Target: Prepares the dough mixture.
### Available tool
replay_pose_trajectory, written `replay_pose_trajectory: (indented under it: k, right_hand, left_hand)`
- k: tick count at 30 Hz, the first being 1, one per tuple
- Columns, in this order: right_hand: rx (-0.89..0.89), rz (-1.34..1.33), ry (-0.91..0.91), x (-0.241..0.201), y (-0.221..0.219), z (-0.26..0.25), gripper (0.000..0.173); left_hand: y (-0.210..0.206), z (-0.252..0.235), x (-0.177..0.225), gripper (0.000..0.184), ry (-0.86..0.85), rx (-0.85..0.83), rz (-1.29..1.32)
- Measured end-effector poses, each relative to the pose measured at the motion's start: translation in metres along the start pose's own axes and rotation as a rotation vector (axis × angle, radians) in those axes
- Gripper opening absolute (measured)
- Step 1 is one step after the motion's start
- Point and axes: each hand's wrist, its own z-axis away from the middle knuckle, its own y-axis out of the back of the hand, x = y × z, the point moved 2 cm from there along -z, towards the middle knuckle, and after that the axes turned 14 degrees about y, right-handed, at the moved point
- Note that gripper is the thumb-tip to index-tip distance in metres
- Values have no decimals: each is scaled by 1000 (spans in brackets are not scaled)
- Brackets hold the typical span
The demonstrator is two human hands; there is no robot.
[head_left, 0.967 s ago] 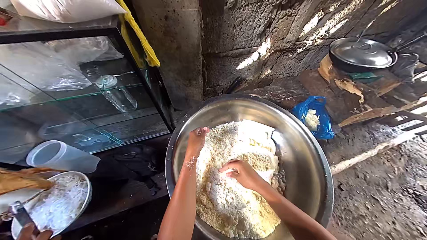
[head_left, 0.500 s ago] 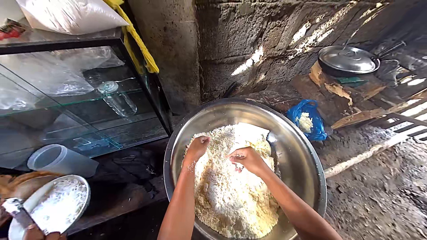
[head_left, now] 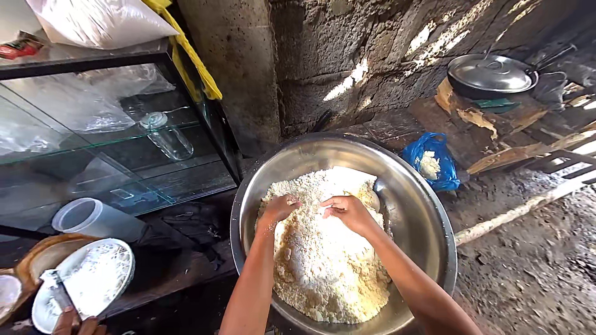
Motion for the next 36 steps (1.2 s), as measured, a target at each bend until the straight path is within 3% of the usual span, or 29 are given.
replay_pose_trajectory:
  k: [3,6,10,13,17,20,22,24,26,29,33,36]
  right_hand:
    - [76,29,-7,5,-3,5,24]
    - [-94,132,-10,8,-10,8,23]
    - [-271,443,-30,9,-45,7,26]
    - [-237,489,-10,11,-56,3,21]
    - [-134,232,-33,10,-34,3,26]
    - [-112,96,-43,7,-20,8,27]
    - [-156,31,-44,8,-19,13,25]
    - [-182,-59,-39,9,-23,18,19]
    - [-175,-117,-43,9,-28,21,13]
    - [-221,24,-44,6,-40,23,16]
    - [-248,253,47,-3,-60,27,20]
    - [-78,12,-4,2,-44,24,22]
  left_hand:
    - [2,10,2,82,-14,-12,-69]
    - [0,23,12,88,-9,-46,-181]
    - [1,26,16,59,15,-2,-149]
    - [6,18,1,40,2,56,57]
    - [15,20,-3,27,5,85,511]
    - [19,25,3,30,29,149,694]
    - [17,26,8,42,46,180,859]
    - [16,29,14,58,88,126,1128]
    - [16,28,16,56,76,56,1295]
    - [17,23,10,27,-57,-86,1311]
    - [15,19,13,30,-133,-143,1325]
    - [14,22,14,32,-155,-158,1319]
